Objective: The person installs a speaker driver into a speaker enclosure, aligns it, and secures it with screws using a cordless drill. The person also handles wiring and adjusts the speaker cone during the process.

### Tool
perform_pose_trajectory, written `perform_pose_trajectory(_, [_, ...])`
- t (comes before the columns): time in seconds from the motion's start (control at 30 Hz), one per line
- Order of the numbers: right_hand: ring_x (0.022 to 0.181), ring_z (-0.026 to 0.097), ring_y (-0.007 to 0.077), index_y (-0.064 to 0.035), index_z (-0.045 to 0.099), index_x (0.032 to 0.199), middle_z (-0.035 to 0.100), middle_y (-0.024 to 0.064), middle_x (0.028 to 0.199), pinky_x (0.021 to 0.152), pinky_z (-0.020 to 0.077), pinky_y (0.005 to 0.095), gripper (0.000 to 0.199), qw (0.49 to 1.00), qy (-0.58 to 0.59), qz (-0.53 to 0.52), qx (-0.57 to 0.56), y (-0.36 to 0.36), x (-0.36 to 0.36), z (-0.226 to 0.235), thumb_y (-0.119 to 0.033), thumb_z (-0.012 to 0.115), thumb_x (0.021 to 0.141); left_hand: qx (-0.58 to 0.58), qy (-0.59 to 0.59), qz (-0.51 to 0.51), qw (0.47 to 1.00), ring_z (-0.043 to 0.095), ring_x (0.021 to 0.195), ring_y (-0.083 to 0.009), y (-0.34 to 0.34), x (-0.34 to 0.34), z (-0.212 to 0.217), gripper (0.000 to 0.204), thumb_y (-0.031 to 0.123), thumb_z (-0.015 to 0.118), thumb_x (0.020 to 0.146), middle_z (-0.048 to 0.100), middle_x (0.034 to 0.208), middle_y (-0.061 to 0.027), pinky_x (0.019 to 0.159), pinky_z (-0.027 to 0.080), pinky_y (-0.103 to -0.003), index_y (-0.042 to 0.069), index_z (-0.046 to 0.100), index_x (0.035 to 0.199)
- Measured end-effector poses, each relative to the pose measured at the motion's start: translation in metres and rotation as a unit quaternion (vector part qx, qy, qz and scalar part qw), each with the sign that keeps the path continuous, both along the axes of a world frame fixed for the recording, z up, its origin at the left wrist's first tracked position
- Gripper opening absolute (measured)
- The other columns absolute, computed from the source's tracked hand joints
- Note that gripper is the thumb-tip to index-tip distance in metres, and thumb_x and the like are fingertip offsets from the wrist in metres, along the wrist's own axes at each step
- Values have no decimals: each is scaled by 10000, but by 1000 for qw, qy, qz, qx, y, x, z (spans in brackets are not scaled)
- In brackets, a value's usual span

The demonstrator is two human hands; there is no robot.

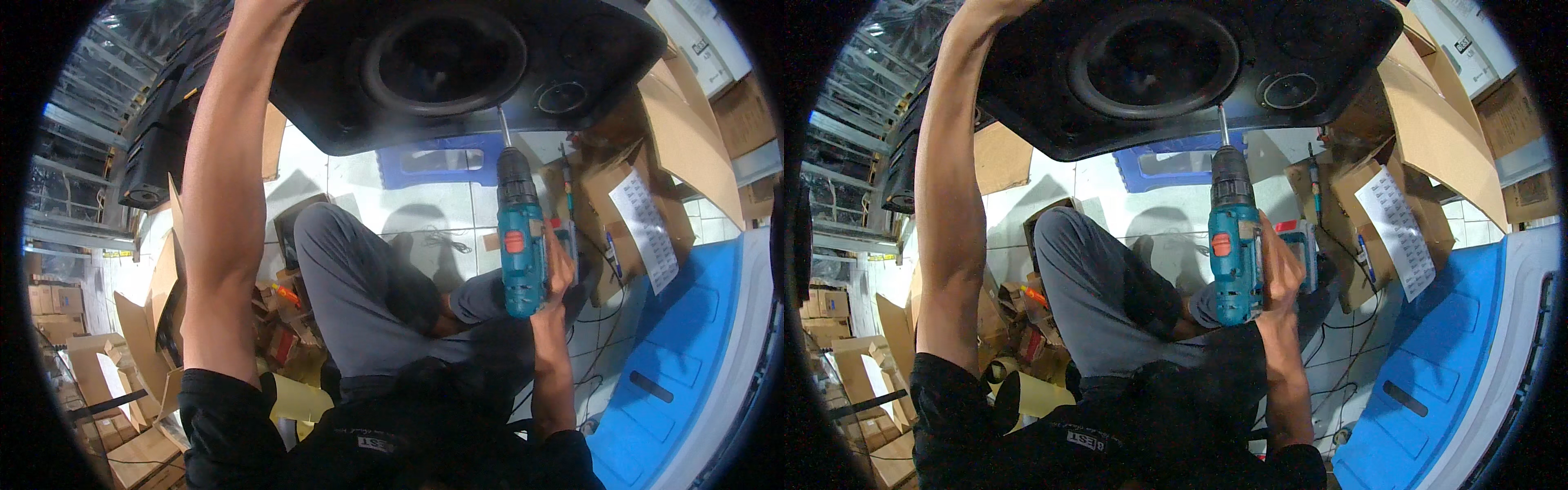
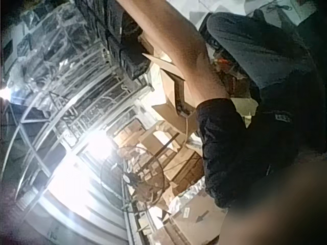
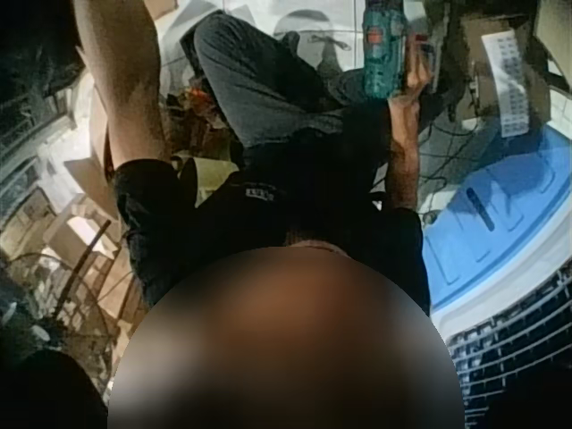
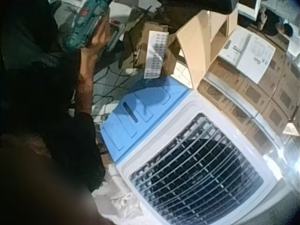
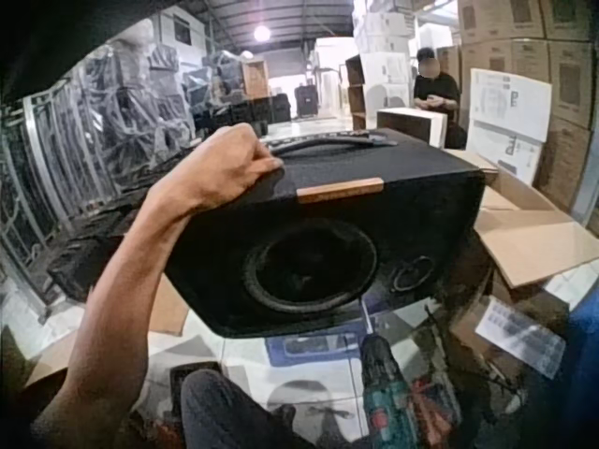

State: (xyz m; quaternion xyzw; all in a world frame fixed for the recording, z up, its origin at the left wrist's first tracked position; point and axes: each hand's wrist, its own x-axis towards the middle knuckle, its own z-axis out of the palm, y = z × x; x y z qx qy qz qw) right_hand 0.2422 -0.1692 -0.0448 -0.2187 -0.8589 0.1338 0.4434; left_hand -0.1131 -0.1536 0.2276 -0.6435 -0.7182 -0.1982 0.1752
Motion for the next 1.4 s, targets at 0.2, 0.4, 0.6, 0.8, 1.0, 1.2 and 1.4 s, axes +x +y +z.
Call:
perform_pose_trajectory(0.2, [863, 721, 335, 109, 590, 1243, 692, 232, 1112, 754, 586, 395, 534, 1000, 0, 3, 12, 6, -3, 9, -174, 733, 813, -7, 13, -11, 1000, 646, 674, -415, 1, -1, 3, 306, 212, 653, 898, 542, 718, -322, 642, 500, -443, -89, 661, 843])
perform_pose_trajectory(0.4, [840, 691, 351, 91, 564, 1302, 685, 240, 1068, 757, 550, 408, 572, 992, -104, -19, 68, 10, 2, 22, -187, 700, 821, 14, 12, -16, 1000, 640, 671, -417, -2, 4, 2, 308, 213, 655, 895, 541, 717, -320, 641, 499, -441, -89, 657, 838])
perform_pose_trajectory(0.6, [783, 682, 318, 58, 592, 1291, 696, 207, 1028, 696, 554, 384, 518, 992, -87, -1, 87, 21, 3, 29, -161, 653, 826, 6, 12, -13, 1000, 632, 655, -414, -5, 5, 2, 327, 226, 653, 896, 530, 701, -313, 634, 495, -441, -90, 648, 814])
perform_pose_trajectory(0.8, [816, 671, 314, 25, 595, 1301, 686, 185, 1096, 702, 538, 374, 504, 977, -160, -28, 137, 23, 10, 42, -151, 636, 830, -7, 17, 11, 1000, 643, 674, -415, 4, -4, 2, 317, 242, 653, 895, 575, 716, -297, 649, 500, -455, -61, 676, 805])
perform_pose_trajectory(1.0, [815, 665, 308, 46, 598, 1288, 692, 183, 1081, 703, 537, 389, 513, 978, -132, -19, 161, 13, 17, 51, -86, 652, 796, 88, -3, -5, 996, 665, 797, -417, 0, -4, -8, 308, 272, 658, 898, 645, 805, -279, 738, 516, -473, -20, 716, 821])
perform_pose_trajectory(1.2, [878, 706, 328, 77, 646, 1200, 710, 209, 1041, 729, 571, 369, 406, 987, -115, 10, 113, -49, 54, 50, -100, 673, 835, 349, -110, 32, 930, 679, 791, -403, -22, 17, 11, 327, 283, 650, 915, 685, 804, -242, 725, 514, -471, -31, 719, 858])
perform_pose_trajectory(1.4, [959, 708, 328, 93, 588, 1258, 694, 215, 1112, 862, 572, 413, 422, 918, -122, 62, -371, -110, 104, 17, -136, 649, 909, 327, -594, -2, 735, 287, 468, -47, -116, 83, -106, 391, 369, 597, 969, 347, 520, 66, 490, 258, -249, -10, 693, 960])
